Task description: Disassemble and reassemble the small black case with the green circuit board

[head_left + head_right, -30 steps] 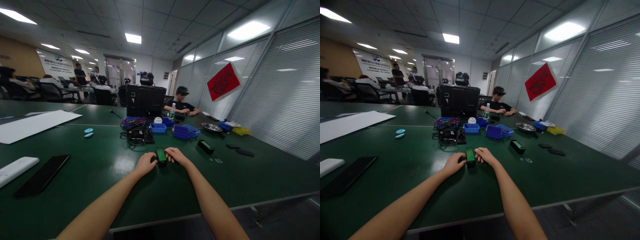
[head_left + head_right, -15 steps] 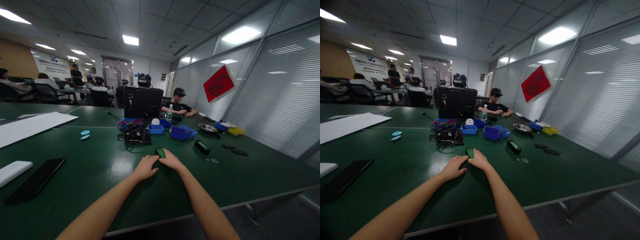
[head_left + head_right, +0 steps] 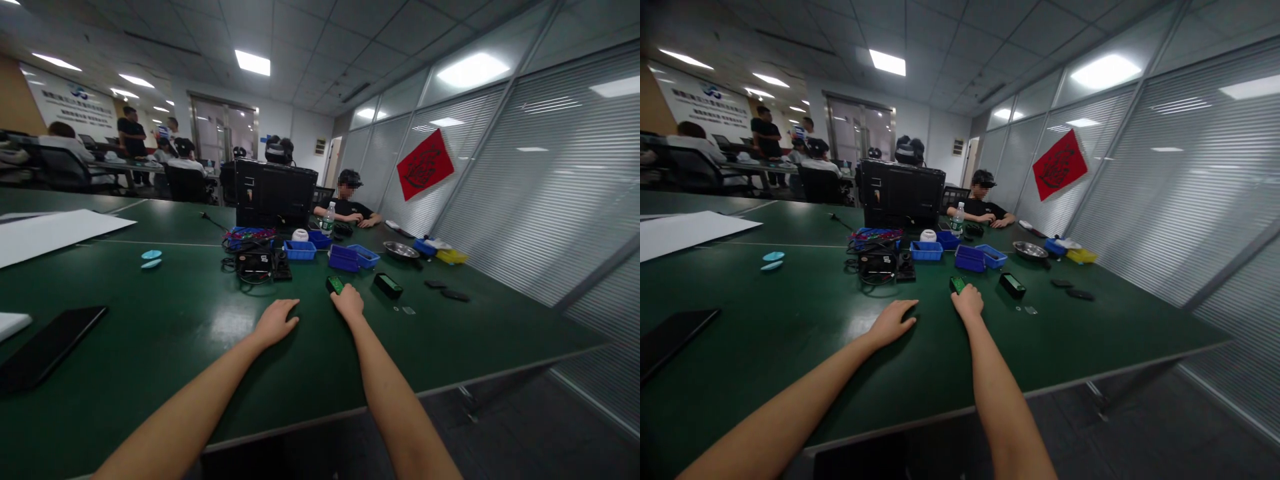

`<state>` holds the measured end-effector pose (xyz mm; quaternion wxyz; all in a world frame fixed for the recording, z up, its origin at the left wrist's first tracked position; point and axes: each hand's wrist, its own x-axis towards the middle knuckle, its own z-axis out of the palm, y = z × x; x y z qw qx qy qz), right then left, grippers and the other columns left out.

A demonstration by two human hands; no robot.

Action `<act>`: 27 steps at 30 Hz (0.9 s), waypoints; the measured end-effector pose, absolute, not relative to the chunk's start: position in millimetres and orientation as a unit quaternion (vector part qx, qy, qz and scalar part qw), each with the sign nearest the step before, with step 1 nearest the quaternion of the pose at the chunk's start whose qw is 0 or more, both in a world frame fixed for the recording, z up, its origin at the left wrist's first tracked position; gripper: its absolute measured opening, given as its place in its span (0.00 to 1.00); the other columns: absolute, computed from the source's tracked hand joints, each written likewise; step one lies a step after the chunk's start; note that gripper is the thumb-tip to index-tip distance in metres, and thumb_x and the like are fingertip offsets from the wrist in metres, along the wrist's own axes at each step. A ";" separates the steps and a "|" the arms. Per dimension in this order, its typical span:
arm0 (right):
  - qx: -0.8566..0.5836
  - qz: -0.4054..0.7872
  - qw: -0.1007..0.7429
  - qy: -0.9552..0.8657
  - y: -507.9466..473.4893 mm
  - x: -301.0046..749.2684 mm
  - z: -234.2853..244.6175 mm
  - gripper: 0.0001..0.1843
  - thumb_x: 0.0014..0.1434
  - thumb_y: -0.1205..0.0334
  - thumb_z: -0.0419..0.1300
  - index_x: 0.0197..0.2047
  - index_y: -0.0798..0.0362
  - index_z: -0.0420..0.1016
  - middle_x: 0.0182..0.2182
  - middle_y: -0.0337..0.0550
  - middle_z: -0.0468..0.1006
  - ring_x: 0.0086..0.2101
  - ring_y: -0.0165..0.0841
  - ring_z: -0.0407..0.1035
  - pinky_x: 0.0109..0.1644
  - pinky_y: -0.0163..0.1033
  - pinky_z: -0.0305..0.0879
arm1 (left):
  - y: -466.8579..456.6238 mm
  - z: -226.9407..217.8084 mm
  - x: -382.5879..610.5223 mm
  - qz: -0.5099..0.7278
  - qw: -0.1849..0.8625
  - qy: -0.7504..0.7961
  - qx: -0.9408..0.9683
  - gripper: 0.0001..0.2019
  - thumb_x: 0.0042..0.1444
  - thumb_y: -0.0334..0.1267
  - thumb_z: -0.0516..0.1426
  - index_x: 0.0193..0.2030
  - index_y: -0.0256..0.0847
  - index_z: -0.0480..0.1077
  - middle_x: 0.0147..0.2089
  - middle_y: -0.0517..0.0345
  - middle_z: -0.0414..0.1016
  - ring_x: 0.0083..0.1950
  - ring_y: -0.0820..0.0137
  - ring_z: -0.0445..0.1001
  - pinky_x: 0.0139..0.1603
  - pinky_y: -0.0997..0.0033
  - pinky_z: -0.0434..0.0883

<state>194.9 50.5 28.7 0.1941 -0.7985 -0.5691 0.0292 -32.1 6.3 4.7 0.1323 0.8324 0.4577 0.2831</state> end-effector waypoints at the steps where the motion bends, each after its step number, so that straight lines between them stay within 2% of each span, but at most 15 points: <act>1: -0.798 0.018 0.194 -0.571 48.7 192.5 29.2 0.21 0.51 0.54 0.54 0.45 0.60 0.64 0.41 0.63 0.69 0.43 0.48 0.65 0.40 0.47 0.62 | 6.5 4.5 -32.4 0.281 0.131 0.462 0.831 0.23 0.51 0.39 0.52 0.55 0.41 0.61 0.54 0.53 0.67 0.55 0.65 0.63 0.57 0.66 0.57; 5: -0.777 -0.002 0.184 -0.602 39.4 179.8 32.8 0.25 0.51 0.52 0.55 0.48 0.59 0.60 0.45 0.65 0.65 0.46 0.49 0.62 0.43 0.49 0.59 | 7.6 3.7 -33.3 0.275 0.130 0.482 0.822 0.22 0.52 0.39 0.52 0.55 0.40 0.62 0.53 0.54 0.67 0.54 0.65 0.63 0.56 0.66 0.58; 9: -0.764 -0.004 0.174 -0.621 33.2 170.5 34.9 0.28 0.54 0.46 0.50 0.51 0.57 0.59 0.46 0.61 0.66 0.47 0.47 0.61 0.44 0.48 0.59 | 10.2 1.4 -34.0 0.281 0.127 0.484 0.819 0.21 0.52 0.39 0.52 0.54 0.40 0.63 0.53 0.54 0.68 0.53 0.66 0.64 0.55 0.66 0.59; 17: -0.770 0.004 0.141 -0.622 38.1 172.7 32.5 0.26 0.53 0.53 0.52 0.53 0.57 0.59 0.44 0.55 0.68 0.44 0.43 0.64 0.39 0.42 0.60 | 10.9 0.0 -34.9 0.288 0.116 0.478 0.821 0.20 0.52 0.39 0.52 0.52 0.40 0.64 0.51 0.54 0.69 0.51 0.66 0.66 0.54 0.66 0.61; 21: -0.773 -0.002 0.142 -0.618 41.2 175.2 31.6 0.21 0.53 0.54 0.52 0.47 0.57 0.64 0.41 0.55 0.70 0.42 0.42 0.64 0.39 0.42 0.60 | 8.9 3.2 -35.1 0.282 0.114 0.482 0.822 0.19 0.52 0.39 0.52 0.51 0.40 0.65 0.51 0.54 0.70 0.51 0.65 0.66 0.54 0.66 0.61; 23: -0.780 -0.040 0.149 -0.606 41.5 176.2 30.6 0.19 0.53 0.55 0.52 0.45 0.58 0.64 0.41 0.55 0.69 0.42 0.43 0.63 0.41 0.45 0.59 | 8.5 4.0 -35.4 0.280 0.114 0.480 0.824 0.19 0.52 0.39 0.52 0.51 0.40 0.65 0.50 0.54 0.70 0.51 0.65 0.65 0.54 0.66 0.61; 27: -0.765 -0.144 0.169 -0.604 38.5 168.9 25.6 0.18 0.53 0.61 0.53 0.47 0.60 0.61 0.45 0.60 0.65 0.45 0.45 0.60 0.45 0.49 0.55 | 10.3 1.7 -36.0 0.284 0.112 0.478 0.823 0.19 0.52 0.39 0.52 0.51 0.39 0.65 0.50 0.54 0.70 0.51 0.65 0.66 0.53 0.66 0.61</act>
